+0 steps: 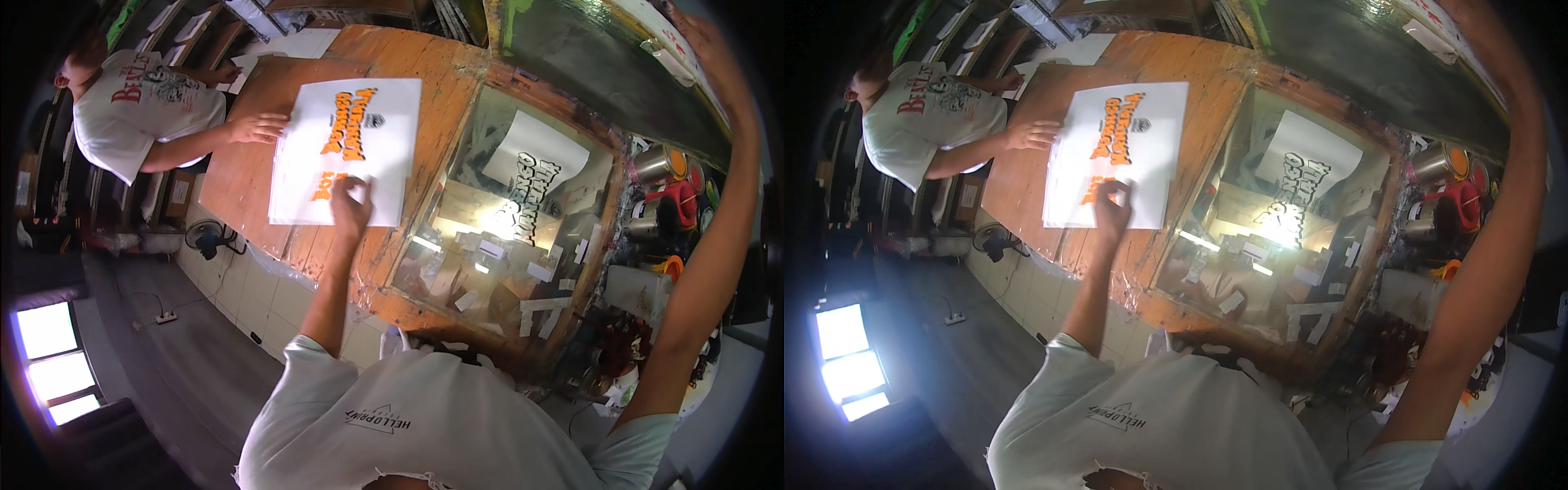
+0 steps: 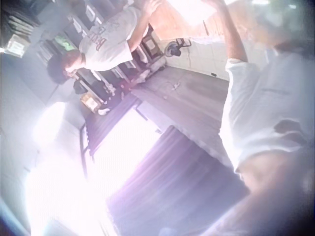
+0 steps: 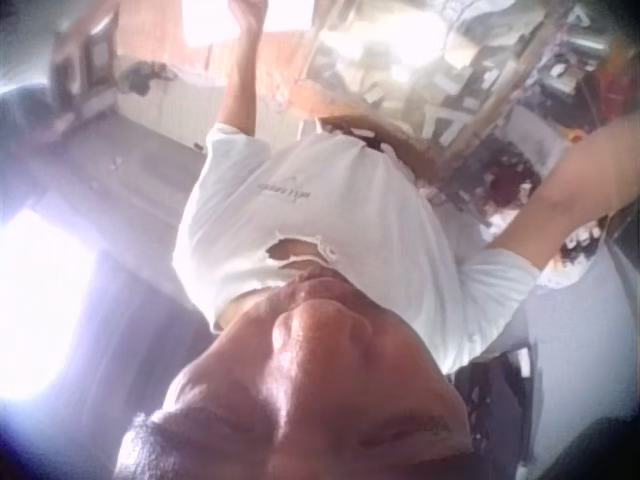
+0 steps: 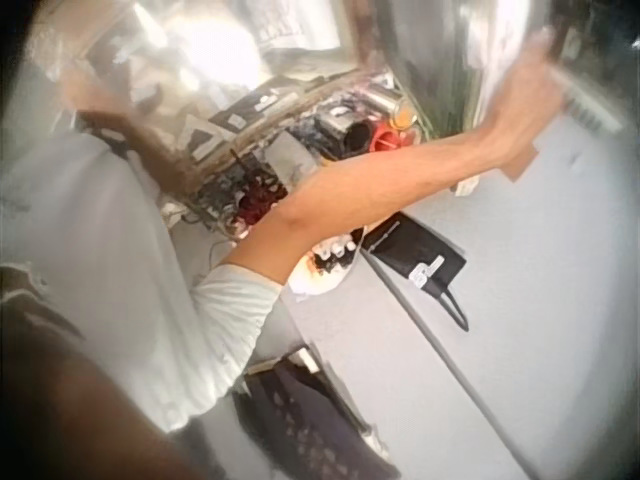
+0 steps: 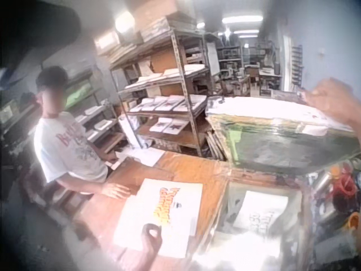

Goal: The person performs screen printing by applying ink with a squeegee through a mesh screen onto paper, then lifts the screen and removes the printed sheet. The person also pours ink from containers and wipes the screen mesh by hand.

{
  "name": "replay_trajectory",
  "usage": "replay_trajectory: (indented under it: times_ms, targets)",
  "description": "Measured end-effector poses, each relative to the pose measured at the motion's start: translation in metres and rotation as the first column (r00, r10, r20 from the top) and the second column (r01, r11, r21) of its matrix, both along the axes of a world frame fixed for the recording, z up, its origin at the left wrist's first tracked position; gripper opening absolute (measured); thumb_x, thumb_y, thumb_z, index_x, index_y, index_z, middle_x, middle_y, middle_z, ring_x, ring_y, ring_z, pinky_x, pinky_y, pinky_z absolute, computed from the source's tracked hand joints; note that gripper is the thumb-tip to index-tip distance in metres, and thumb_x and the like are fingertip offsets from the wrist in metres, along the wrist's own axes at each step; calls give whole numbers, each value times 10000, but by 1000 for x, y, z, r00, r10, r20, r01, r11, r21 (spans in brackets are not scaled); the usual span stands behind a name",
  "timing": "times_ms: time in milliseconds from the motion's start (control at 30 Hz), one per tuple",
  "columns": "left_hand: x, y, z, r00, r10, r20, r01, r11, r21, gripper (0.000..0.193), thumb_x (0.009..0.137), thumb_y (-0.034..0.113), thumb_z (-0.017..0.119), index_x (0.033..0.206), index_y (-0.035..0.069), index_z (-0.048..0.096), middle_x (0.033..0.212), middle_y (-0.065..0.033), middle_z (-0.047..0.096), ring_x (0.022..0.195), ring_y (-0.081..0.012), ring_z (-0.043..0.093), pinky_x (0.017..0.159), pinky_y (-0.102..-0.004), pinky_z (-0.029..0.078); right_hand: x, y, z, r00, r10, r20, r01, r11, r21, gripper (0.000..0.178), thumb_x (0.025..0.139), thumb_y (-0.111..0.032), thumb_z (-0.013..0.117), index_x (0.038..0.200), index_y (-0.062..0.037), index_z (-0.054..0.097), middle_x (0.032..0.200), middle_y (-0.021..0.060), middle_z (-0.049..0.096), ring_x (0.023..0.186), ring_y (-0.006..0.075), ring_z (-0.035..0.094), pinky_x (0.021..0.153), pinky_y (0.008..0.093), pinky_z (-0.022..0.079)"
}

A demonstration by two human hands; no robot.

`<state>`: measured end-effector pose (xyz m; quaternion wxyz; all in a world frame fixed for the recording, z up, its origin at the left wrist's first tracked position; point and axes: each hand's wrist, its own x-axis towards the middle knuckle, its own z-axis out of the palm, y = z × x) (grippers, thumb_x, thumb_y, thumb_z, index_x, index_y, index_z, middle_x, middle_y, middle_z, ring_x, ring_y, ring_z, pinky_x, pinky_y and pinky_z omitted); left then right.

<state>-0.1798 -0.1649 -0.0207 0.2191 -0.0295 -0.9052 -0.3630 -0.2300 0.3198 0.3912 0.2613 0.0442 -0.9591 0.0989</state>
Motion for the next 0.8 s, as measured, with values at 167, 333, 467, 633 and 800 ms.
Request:
replay_trajectory:
  times_ms: [167, 333, 467, 633, 800]
  targets:
    - [64, 42, -28, 987, 79, 143, -68, 995, -80, 276, 790, 317, 808, 915, 103, 688, 1056, -120, 616, 1085, -320, 549, 981, -481, 378, 16, 8, -2, 995, -90, 51, 74, 965, 250, 719, 1015, -564, 472, 883, 109, 686, 866, 328, 674, 810, 415, 604, 826, 505, 458]
    - [38, 22, -24, 879, 91, 468, -140, 988, 71, 256, 833, 297, 775, 903, 52, 754, 1009, -155, 711, 986, -294, 647, 905, -448, 470, 46, -23, -3, 993, -103, 63, 101, 994, 29, 539, 975, -468, 571, 830, 34, 703, 654, 174, 621, 616, 259, 577, 626, 417, 458]
    - [25, 20, 5, 935, -43, 352, -15, 987, 161, 239, 853, 334, 763, 939, 112, 787, 1250, -170, 672, 1249, -322, 566, 1064, -608, 324, 47, -2, -15, 966, -246, 85, 243, 969, 43, 523, 979, -452, 570, 913, 48, 710, 751, 198, 672, 672, 252, 615, 646, 401, 463]
    - [46, 103, 15, 865, -139, 483, 294, 920, -261, 530, 938, 500, 609, 1359, 179, 617, 1609, -226, 315, 1535, -468, 81, 1099, -800, -18, 55, -24, -14, 972, -203, 121, 210, 977, -49, 557, 988, -516, 548, 895, -9, 760, 703, 122, 657, 659, 204, 587, 622, 382, 446]
    - [39, 178, -36, 931, -308, 195, 364, 803, -472, 674, 980, 540, 527, 1537, 170, 438, 1640, -197, 266, 1524, -503, 65, 1116, -789, 50, 40, -13, -1, 946, -220, 240, 224, 975, 12, 672, 994, -628, 490, 715, -53, 697, 539, -27, 403, 500, 171, 364, 514, 346, 363]
